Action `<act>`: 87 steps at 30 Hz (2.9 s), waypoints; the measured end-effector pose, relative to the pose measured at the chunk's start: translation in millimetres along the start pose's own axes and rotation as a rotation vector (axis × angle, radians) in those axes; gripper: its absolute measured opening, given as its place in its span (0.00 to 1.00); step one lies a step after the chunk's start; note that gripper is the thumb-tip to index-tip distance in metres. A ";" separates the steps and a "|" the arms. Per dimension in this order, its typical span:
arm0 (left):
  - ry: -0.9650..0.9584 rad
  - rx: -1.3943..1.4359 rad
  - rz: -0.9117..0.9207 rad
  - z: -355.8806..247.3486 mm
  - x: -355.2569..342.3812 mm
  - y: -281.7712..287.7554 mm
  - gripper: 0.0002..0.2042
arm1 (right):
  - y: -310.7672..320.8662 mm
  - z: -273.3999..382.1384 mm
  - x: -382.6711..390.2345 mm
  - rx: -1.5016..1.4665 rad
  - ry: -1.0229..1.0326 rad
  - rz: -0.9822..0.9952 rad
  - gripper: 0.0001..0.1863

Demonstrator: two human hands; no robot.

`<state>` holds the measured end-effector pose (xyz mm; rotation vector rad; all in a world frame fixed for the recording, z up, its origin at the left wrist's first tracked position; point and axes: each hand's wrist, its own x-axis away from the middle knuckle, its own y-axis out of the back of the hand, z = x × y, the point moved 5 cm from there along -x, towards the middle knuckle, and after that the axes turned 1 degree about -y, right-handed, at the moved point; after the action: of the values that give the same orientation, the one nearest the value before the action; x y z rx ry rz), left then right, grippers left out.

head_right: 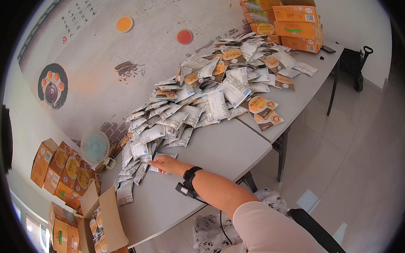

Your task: The person packs small food packets into a cardboard box. They pick up packets from a large pile on the table, place them into the box, and occasionally move boxes or a trolley.

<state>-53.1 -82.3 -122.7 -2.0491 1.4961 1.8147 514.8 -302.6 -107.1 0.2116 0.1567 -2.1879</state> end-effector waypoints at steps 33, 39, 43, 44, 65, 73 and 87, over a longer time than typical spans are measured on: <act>-0.332 -0.022 0.166 -120.8 -69.5 -30.7 0.15 | -27.9 78.3 -36.7 -0.067 0.028 0.172 0.22; -0.285 -0.082 0.218 -145.6 -78.2 -21.6 0.14 | -26.0 62.6 -71.1 -0.261 -0.199 0.188 0.22; -0.214 -0.099 0.239 -153.5 -82.8 -19.2 0.14 | -68.1 36.1 -98.4 -0.340 -0.359 0.295 0.21; -0.212 -0.109 0.245 -154.0 -84.6 -20.9 0.13 | -80.0 33.5 -104.0 -0.344 -0.385 0.331 0.21; 0.066 -0.056 0.511 -136.8 -102.9 -11.8 0.22 | -267.9 54.0 -250.9 -0.278 -0.648 0.473 0.24; 0.112 0.007 0.600 -133.9 -98.9 -8.4 0.26 | -320.7 19.7 -283.9 -0.258 -0.815 0.309 0.46; 0.076 -0.022 0.611 -139.2 -104.8 -4.0 0.25 | -360.1 72.3 -227.6 0.324 -0.431 0.872 0.37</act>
<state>68.7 -95.1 1.2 -1.8066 2.3263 1.9314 347.0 73.4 23.6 -0.0250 -0.4585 -1.3284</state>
